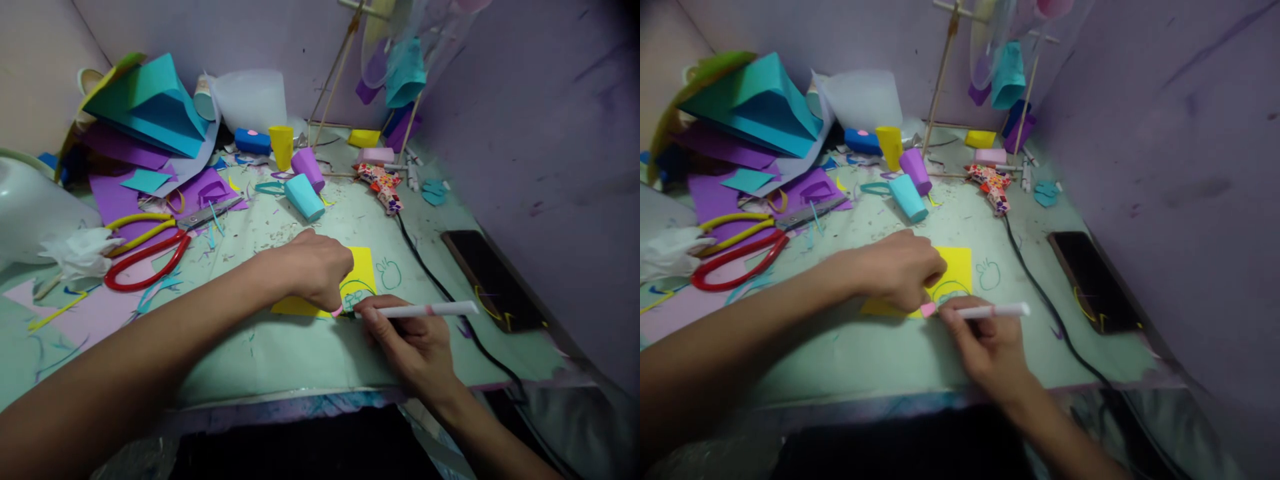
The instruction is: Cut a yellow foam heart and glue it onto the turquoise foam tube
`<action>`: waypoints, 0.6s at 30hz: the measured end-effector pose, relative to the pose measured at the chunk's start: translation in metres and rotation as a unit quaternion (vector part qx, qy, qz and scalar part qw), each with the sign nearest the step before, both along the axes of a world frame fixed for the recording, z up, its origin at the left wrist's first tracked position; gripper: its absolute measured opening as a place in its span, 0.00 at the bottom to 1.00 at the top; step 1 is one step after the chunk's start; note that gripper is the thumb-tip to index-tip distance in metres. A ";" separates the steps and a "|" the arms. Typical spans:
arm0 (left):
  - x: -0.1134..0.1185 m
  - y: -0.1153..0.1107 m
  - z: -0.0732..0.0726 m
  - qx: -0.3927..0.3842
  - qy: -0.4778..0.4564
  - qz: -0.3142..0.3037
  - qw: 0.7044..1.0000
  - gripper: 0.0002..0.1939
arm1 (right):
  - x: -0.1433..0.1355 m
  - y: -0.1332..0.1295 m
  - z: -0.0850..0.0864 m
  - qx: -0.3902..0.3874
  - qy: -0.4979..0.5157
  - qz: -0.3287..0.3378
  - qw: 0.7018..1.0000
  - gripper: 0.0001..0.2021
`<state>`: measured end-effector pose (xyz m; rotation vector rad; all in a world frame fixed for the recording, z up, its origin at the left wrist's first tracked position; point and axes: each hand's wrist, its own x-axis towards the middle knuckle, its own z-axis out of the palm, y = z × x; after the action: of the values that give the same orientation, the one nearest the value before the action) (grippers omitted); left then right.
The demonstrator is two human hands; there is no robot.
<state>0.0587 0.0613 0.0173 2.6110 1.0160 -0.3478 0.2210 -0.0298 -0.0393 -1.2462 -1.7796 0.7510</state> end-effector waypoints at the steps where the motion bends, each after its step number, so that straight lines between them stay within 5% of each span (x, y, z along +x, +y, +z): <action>1: 0.000 0.000 0.000 -0.001 -0.002 0.000 1.000 0.13 | 0.000 0.000 0.000 0.001 0.000 0.001 1.000 0.05; 18: 0.001 0.000 -0.001 0.007 -0.015 -0.004 1.000 0.12 | -0.005 0.001 0.003 0.010 0.023 0.046 0.999 0.06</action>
<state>0.0593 0.0613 0.0167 2.6254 1.0021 -0.3037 0.2159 -0.0292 -0.0361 -1.1318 -1.8125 0.8044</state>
